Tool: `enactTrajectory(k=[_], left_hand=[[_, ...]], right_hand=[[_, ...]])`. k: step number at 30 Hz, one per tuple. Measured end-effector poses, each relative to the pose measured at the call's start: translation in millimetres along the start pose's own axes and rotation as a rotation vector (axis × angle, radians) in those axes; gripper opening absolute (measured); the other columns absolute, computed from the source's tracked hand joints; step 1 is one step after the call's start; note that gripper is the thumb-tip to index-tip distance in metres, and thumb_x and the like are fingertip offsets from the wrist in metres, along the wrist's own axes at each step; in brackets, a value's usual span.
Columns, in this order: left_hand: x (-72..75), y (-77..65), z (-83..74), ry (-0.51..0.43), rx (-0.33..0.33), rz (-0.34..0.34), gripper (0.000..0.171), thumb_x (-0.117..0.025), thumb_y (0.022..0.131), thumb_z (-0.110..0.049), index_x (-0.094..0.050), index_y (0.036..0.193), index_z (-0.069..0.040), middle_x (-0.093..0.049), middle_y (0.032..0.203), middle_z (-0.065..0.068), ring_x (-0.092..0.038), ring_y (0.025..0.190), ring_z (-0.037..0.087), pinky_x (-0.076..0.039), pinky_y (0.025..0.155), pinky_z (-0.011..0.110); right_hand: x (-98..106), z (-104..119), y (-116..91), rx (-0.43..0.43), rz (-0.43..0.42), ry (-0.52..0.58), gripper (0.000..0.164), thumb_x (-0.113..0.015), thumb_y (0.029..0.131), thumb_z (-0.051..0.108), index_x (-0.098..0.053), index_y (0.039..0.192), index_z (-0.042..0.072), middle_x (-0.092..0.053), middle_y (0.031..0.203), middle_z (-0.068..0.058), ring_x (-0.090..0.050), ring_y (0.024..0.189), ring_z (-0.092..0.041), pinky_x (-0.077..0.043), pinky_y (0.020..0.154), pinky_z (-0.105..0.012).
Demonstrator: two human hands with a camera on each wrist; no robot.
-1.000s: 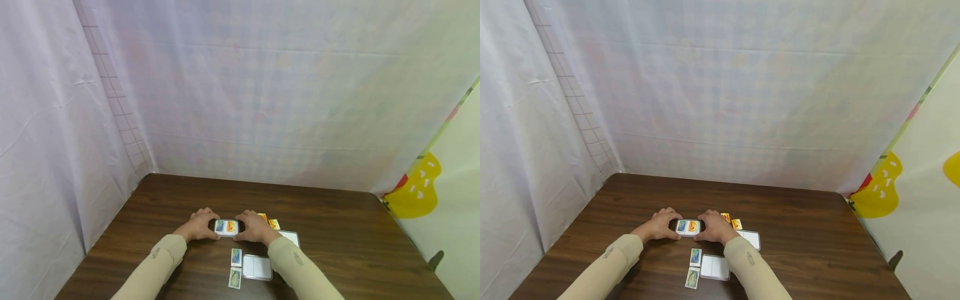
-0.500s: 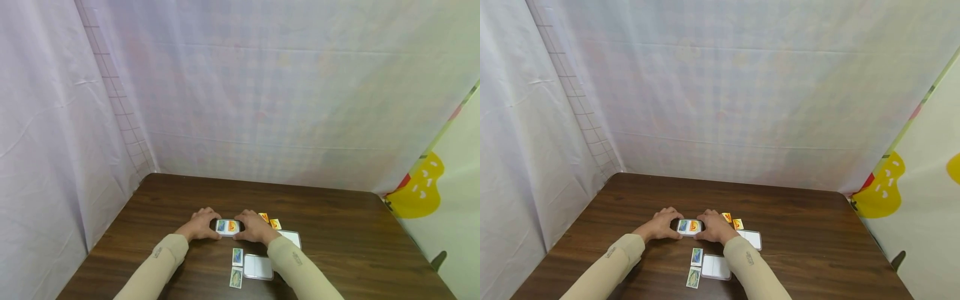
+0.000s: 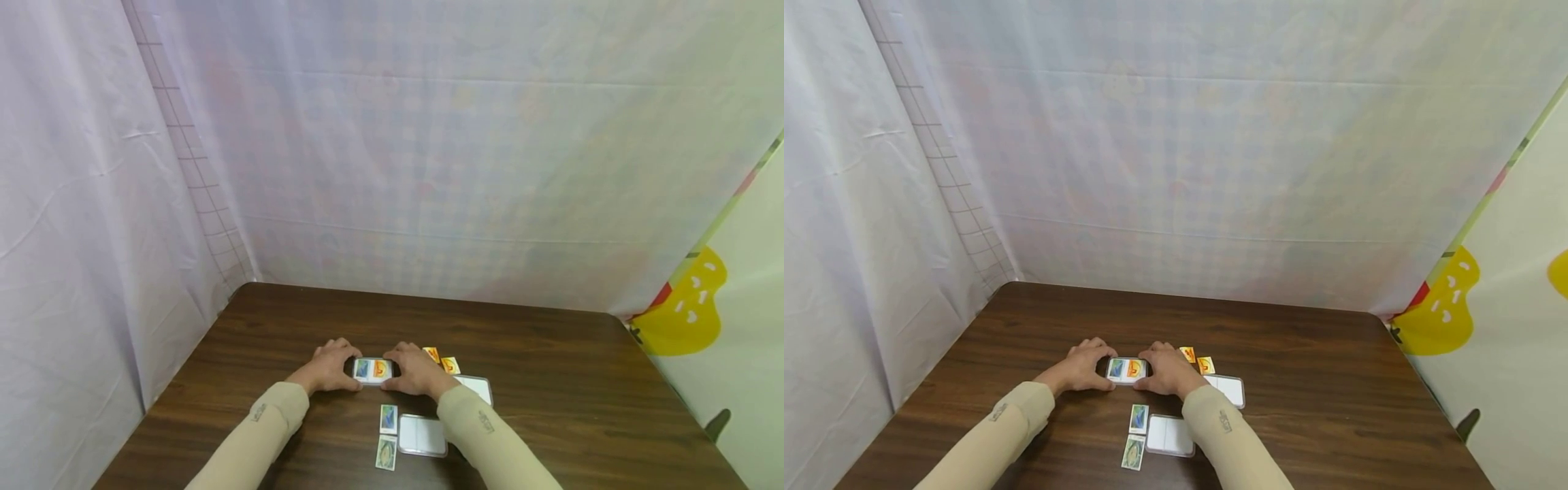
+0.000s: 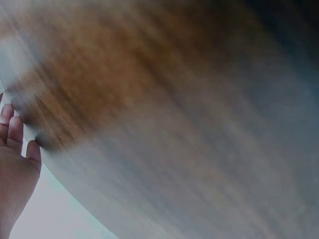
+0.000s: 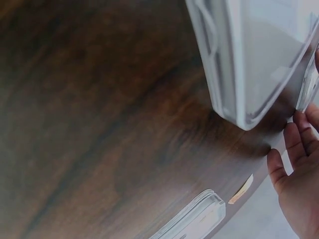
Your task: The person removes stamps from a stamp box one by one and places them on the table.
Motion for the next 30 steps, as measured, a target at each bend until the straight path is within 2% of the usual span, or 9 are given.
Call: enactTrajectory(k=[22,30], left_hand=[[-1.5,0.6,-1.4,-0.003,0.031,-0.002,0.053,-0.084,0.074,-0.034,-0.063,0.117,-0.011,-0.051,0.113,0.001,-0.044,0.103,0.023,-0.034,0.091,0.047],[-1.1,0.5,-1.6,-0.010,0.023,-0.008,0.053,-0.084,0.073,-0.033,-0.063,0.117,-0.010,-0.051,0.113,0.002,-0.045,0.104,0.024,-0.034,0.094,0.049]], right_hand=[[0.8,3.7,0.0,-0.046,0.015,0.039,0.061,-0.079,0.082,0.042,-0.062,0.128,0.006,-0.058,0.119,-0.010,-0.053,0.113,-0.028,-0.043,0.095,-0.048],[2.3,2.1,-1.6,-0.031,0.003,0.059,0.059,-0.079,0.082,0.039,-0.062,0.127,0.005,-0.058,0.118,-0.012,-0.053,0.111,-0.030,-0.043,0.096,-0.047]])
Point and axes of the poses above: each hand's wrist, its own y-axis towards the middle knuckle, its own x-axis out of the back of the hand, z = x × y, the point moved 1 cm from there along y, towards the middle knuckle
